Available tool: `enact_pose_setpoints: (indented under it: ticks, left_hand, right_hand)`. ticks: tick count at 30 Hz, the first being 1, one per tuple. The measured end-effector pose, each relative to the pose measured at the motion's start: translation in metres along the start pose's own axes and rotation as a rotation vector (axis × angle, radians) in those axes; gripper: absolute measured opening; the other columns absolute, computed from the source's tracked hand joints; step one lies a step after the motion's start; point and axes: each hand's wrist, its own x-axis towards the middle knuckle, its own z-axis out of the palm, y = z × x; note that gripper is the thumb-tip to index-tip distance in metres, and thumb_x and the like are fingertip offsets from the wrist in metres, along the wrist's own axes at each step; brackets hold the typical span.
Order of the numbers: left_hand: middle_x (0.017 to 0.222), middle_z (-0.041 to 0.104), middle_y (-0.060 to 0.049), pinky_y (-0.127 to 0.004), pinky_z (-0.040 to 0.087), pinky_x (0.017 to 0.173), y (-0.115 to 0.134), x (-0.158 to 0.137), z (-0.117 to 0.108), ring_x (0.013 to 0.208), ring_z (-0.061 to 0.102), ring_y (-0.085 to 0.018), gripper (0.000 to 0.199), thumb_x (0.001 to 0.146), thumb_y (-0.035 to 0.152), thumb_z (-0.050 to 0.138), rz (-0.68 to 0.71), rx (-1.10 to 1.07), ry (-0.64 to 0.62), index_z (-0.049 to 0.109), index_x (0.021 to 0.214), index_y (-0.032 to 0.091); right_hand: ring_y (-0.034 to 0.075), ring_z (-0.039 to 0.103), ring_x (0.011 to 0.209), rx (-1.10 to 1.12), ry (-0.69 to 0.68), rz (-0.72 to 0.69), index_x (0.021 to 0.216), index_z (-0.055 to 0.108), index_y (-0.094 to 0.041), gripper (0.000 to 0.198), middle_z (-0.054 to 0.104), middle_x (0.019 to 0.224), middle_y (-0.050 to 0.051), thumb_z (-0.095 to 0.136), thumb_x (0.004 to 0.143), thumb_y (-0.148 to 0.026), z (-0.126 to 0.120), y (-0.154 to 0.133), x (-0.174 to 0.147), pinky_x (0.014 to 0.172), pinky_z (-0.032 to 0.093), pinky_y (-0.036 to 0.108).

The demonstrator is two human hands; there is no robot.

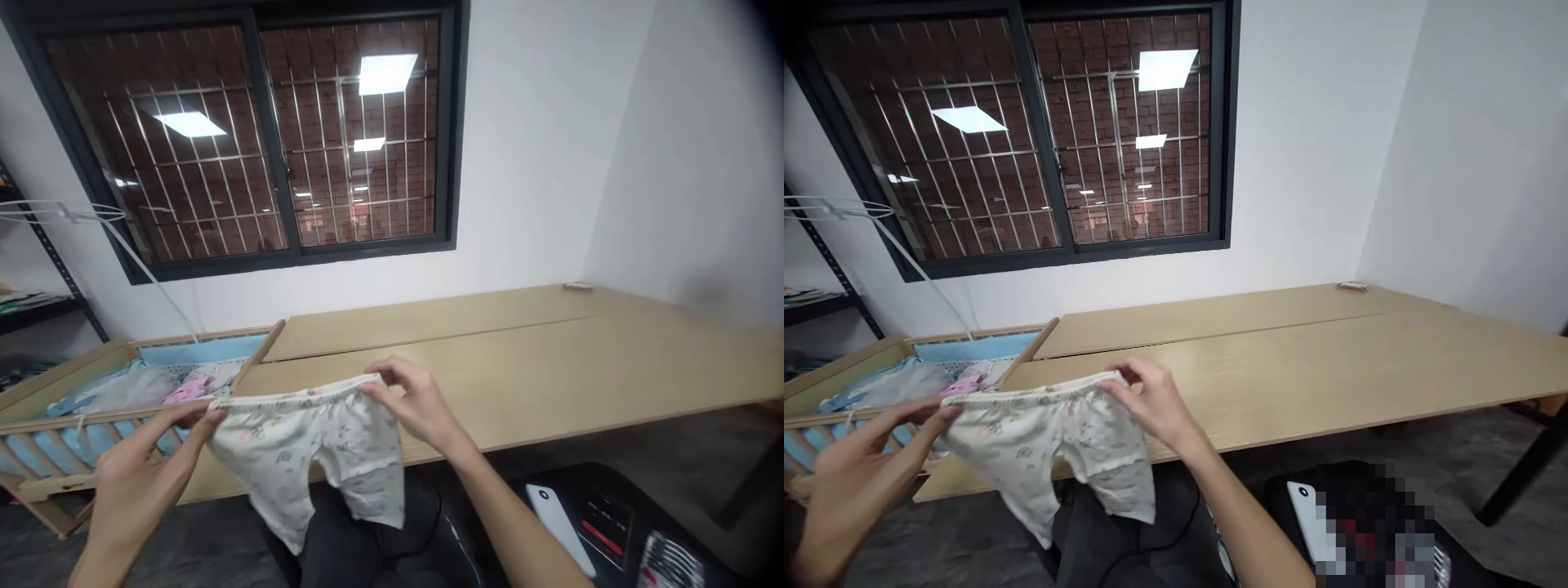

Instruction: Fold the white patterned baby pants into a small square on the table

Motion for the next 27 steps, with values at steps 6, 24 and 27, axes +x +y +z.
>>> enact_pose_setpoints:
  ticks: [6, 24, 27]
  left_hand:
    - [0.092, 0.073, -0.003, -0.032, 0.052, 0.079, 0.004, 0.050, 0.083, 0.082, 0.065, -0.021, 0.043, 0.087, 0.062, 0.056, 0.136, -0.198, -0.168, 0.069, 0.098, 0.023]
    - [0.092, 0.067, -0.004, -0.036, 0.051, 0.083, -0.080, 0.039, 0.379, 0.086, 0.064, -0.017, 0.028, 0.098, 0.040, 0.055, -0.225, -0.081, -0.751, 0.064, 0.096, 0.014]
    - [0.098, 0.067, -0.005, -0.039, 0.051, 0.088, -0.080, 0.043, 0.391, 0.093, 0.064, -0.019, 0.030, 0.097, 0.043, 0.057, -0.263, -0.035, -0.763, 0.064, 0.098, 0.014]
  right_hand:
    - [0.019, 0.067, 0.095, -0.163, -0.060, -0.036, 0.111, 0.070, -0.019, 0.023, 0.073, 0.106, 0.007, 0.058, 0.095, -0.031, -0.040, 0.041, 0.057, 0.086, 0.052, 0.032]
    - [0.017, 0.064, 0.080, -0.395, -0.201, 0.502, 0.085, 0.068, -0.015, 0.011, 0.071, 0.084, 0.005, 0.058, 0.084, -0.012, 0.047, 0.360, 0.092, 0.071, 0.045, 0.024]
    - [0.017, 0.063, 0.082, -0.416, -0.175, 0.539, 0.086, 0.068, -0.016, 0.012, 0.070, 0.084, 0.005, 0.058, 0.083, -0.013, 0.053, 0.380, 0.097, 0.073, 0.044, 0.024]
